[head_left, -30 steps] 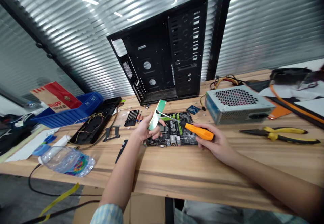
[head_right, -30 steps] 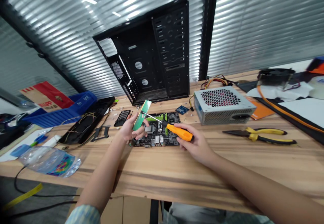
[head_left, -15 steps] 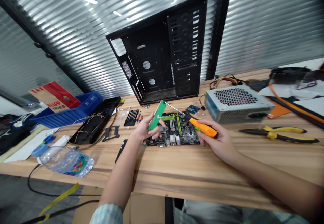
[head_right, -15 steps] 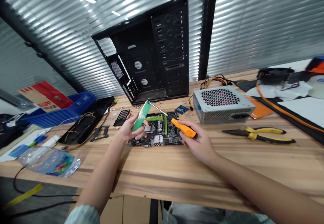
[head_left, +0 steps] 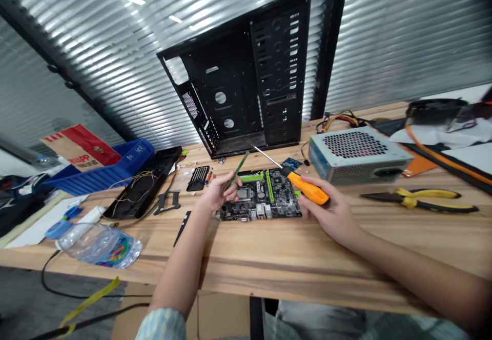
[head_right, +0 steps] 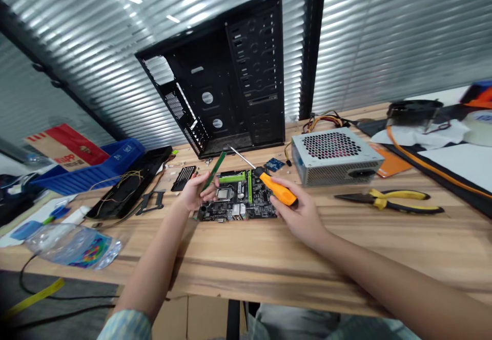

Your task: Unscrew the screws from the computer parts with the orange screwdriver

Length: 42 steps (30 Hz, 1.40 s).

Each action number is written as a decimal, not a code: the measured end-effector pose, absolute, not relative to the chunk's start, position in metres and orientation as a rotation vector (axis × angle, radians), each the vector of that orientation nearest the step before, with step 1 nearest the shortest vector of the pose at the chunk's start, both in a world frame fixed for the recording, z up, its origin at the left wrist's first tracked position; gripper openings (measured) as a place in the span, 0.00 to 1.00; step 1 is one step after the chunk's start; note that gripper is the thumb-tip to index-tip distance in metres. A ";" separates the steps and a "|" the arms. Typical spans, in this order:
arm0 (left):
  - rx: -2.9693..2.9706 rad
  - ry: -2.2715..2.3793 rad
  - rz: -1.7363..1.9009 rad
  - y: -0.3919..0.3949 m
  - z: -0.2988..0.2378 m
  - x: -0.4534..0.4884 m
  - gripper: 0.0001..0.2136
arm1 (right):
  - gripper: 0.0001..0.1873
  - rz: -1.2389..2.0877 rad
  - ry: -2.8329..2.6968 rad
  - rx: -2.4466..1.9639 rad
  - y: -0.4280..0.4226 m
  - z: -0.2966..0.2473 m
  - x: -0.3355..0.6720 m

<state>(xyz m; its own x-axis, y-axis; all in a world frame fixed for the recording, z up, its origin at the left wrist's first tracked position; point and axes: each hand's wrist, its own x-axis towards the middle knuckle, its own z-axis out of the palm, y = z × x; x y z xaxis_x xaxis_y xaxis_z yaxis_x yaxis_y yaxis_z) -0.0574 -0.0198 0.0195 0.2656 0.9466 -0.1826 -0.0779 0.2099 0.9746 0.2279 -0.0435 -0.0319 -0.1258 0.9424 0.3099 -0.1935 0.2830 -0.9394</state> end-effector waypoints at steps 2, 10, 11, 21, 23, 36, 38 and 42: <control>1.172 1.152 1.053 -0.017 0.018 -0.057 0.16 | 0.19 1.182 -1.294 -0.773 -0.043 -0.032 0.228; 1.393 1.469 1.306 -0.004 0.007 -0.071 0.12 | 0.18 1.170 -1.302 -0.785 -0.043 -0.031 0.228; 1.438 1.518 1.313 -0.004 0.007 -0.073 0.11 | 0.18 1.169 -1.300 -0.789 -0.043 -0.031 0.228; 2.391 1.923 0.897 -0.002 0.000 -0.092 0.07 | 0.18 1.178 -1.303 -0.808 -0.043 -0.029 0.228; 2.519 1.943 0.820 -0.001 -0.003 -0.094 0.08 | 0.18 1.187 -1.293 -0.818 -0.044 -0.029 0.228; 2.566 1.893 0.801 0.008 -0.022 -0.091 0.08 | 0.18 1.189 -1.281 -0.817 -0.041 -0.032 0.228; 2.526 1.885 0.843 0.009 -0.022 -0.092 0.08 | 0.18 1.191 -1.281 -0.817 -0.041 -0.033 0.228; 2.485 1.868 0.901 0.011 -0.022 -0.094 0.07 | 0.17 1.198 -1.275 -0.820 -0.041 -0.031 0.228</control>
